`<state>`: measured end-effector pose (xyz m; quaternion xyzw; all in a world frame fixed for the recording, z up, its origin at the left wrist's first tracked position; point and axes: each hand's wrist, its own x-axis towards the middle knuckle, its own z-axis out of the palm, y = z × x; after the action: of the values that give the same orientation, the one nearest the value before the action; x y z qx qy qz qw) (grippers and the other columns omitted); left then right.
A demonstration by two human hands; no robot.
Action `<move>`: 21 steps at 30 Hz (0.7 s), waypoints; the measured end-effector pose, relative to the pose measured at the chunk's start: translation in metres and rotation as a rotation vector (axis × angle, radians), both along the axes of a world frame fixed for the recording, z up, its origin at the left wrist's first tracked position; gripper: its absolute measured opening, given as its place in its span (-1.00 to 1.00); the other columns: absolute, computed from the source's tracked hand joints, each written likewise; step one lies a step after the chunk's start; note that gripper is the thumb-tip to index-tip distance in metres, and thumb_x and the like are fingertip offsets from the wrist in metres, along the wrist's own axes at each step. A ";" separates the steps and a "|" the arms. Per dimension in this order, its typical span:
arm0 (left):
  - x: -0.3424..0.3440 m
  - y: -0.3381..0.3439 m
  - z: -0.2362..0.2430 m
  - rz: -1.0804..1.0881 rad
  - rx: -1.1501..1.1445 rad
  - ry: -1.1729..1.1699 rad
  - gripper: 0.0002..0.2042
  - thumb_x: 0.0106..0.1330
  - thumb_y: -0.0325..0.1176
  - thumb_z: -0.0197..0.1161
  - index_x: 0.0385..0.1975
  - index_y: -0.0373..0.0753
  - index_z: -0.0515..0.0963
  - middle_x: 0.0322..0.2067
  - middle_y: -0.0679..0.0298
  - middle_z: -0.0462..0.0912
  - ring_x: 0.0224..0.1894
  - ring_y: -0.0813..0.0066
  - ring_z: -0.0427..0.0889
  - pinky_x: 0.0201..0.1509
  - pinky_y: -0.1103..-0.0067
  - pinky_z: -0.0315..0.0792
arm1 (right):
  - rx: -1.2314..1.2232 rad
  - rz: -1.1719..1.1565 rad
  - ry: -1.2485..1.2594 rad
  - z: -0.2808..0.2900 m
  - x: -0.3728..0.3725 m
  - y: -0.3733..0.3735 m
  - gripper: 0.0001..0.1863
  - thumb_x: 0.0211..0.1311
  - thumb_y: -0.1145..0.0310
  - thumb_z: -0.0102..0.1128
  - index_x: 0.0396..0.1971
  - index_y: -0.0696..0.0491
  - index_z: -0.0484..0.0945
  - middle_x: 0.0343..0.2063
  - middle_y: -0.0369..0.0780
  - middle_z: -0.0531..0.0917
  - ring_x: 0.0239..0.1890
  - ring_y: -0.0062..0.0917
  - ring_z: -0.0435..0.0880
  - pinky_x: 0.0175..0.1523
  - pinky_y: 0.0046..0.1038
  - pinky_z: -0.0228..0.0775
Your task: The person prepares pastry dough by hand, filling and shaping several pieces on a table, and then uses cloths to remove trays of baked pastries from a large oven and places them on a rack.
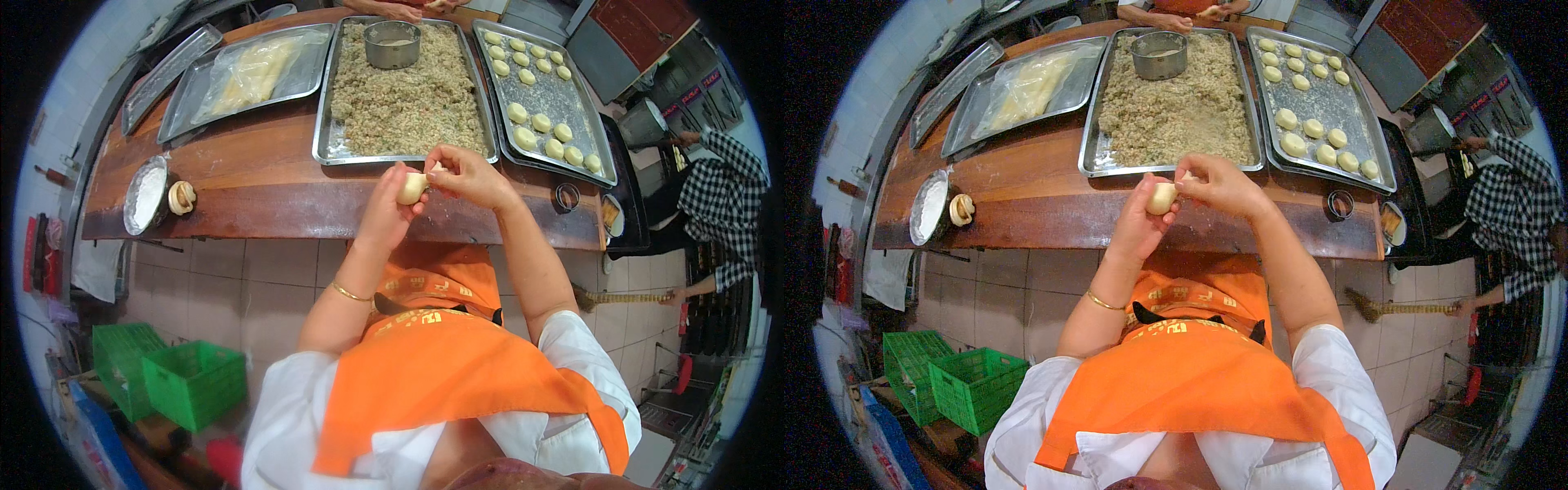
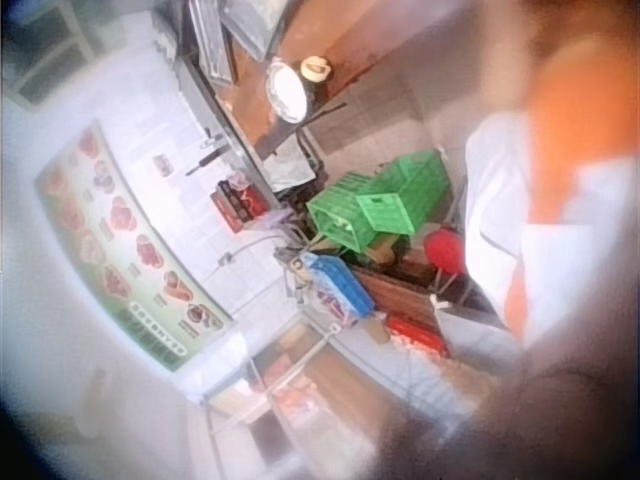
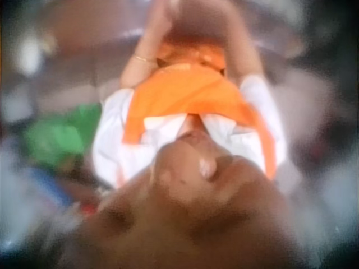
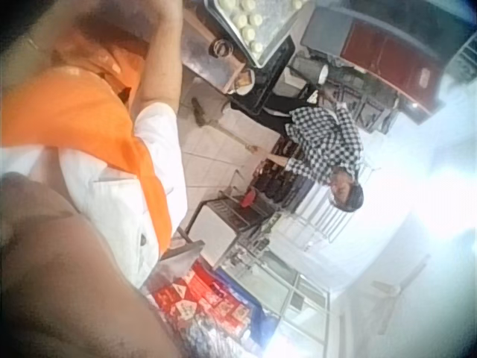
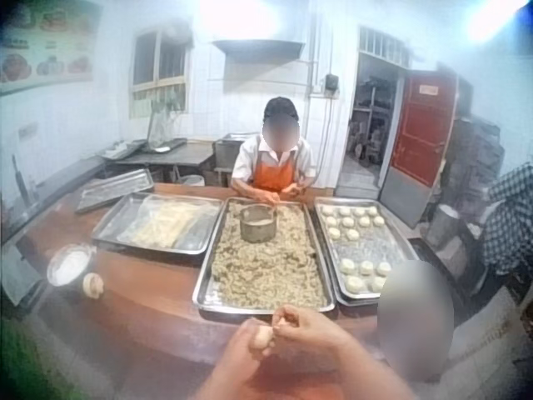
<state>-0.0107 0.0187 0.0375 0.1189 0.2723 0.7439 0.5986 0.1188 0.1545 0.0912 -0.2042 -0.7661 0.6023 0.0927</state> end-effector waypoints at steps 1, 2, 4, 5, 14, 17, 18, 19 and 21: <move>-0.001 -0.002 0.006 -0.032 -0.018 -0.068 -0.73 0.45 -0.16 0.09 -0.04 -0.20 0.37 -0.29 0.24 0.54 -0.42 0.50 0.52 -0.45 0.68 0.41 | -0.021 0.000 -0.007 0.000 0.000 0.000 -0.81 0.23 0.27 0.19 -0.30 0.08 0.52 -0.48 -0.36 0.52 -0.50 -0.76 0.45 -0.43 -0.64 0.30; 0.001 -0.004 0.012 -0.006 -0.008 -0.037 -0.71 0.46 -0.14 0.08 -0.03 -0.21 0.38 -0.28 0.23 0.54 -0.41 0.49 0.53 -0.44 0.68 0.42 | -0.019 -0.025 0.007 0.002 0.000 -0.001 -0.83 0.23 0.30 0.20 -0.30 0.08 0.51 -0.50 -0.38 0.51 -0.51 -0.78 0.44 -0.45 -0.66 0.28; 0.005 -0.008 0.022 0.045 0.013 0.023 -0.67 0.47 -0.11 0.05 -0.01 -0.24 0.40 -0.26 0.21 0.55 -0.40 0.46 0.54 -0.43 0.67 0.45 | -0.015 -0.074 0.032 0.005 -0.002 -0.004 -0.86 0.23 0.36 0.21 -0.30 0.07 0.49 -0.53 -0.42 0.49 -0.54 -0.81 0.41 -0.48 -0.70 0.23; 0.004 -0.009 0.017 0.055 0.042 0.067 -0.66 0.48 -0.10 0.02 0.00 -0.25 0.39 -0.26 0.20 0.55 -0.40 0.46 0.54 -0.43 0.67 0.45 | -0.020 -0.066 0.050 0.004 -0.002 -0.003 -0.87 0.22 0.37 0.21 -0.30 0.08 0.50 -0.52 -0.42 0.50 -0.54 -0.82 0.41 -0.48 -0.71 0.23; 0.003 -0.007 0.007 0.076 0.056 0.149 -0.59 0.54 -0.03 -0.19 0.00 -0.29 0.33 -0.25 0.17 0.53 -0.46 0.52 0.51 -0.44 0.63 0.43 | 0.180 -0.024 0.138 0.006 -0.005 -0.005 -0.89 0.18 0.40 0.21 -0.33 0.09 0.54 -0.52 -0.44 0.50 -0.51 -0.83 0.42 -0.45 -0.72 0.25; 0.000 -0.009 0.003 0.048 0.083 0.283 -0.62 0.54 -0.05 -0.18 -0.04 -0.28 0.34 -0.27 0.17 0.53 -0.46 0.48 0.51 -0.41 0.60 0.43 | 0.210 -0.028 0.171 0.006 -0.007 -0.008 -0.91 0.16 0.43 0.21 -0.36 0.10 0.54 -0.52 -0.44 0.51 -0.50 -0.82 0.43 -0.44 -0.71 0.26; 0.000 -0.006 -0.004 0.048 0.080 0.244 -0.63 0.54 -0.06 -0.18 -0.05 -0.28 0.34 -0.28 0.17 0.53 -0.46 0.48 0.52 -0.41 0.59 0.43 | 0.259 -0.026 0.185 0.006 -0.009 -0.010 -0.92 0.14 0.44 0.22 -0.38 0.11 0.55 -0.52 -0.44 0.51 -0.50 -0.82 0.43 -0.44 -0.70 0.26; 0.002 -0.004 0.000 0.047 0.079 0.204 -0.65 0.54 -0.07 -0.17 -0.06 -0.27 0.34 -0.29 0.17 0.53 -0.46 0.47 0.52 -0.40 0.58 0.44 | 0.310 -0.025 0.198 0.006 -0.009 -0.010 -0.92 0.13 0.45 0.22 -0.39 0.11 0.55 -0.52 -0.45 0.52 -0.50 -0.81 0.43 -0.43 -0.70 0.27; 0.006 -0.005 0.009 0.093 0.021 0.177 -0.64 0.54 -0.06 -0.18 -0.09 -0.27 0.36 -0.33 0.19 0.54 -0.47 0.49 0.51 -0.42 0.59 0.42 | 0.363 -0.036 0.180 0.011 -0.008 -0.011 -0.93 0.10 0.48 0.22 -0.40 0.11 0.56 -0.52 -0.43 0.53 -0.50 -0.80 0.43 -0.43 -0.68 0.28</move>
<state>-0.0051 0.0135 0.0466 0.1777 0.3214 0.7602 0.5359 0.1108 0.1436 0.1017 -0.1431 -0.8471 0.4682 0.2066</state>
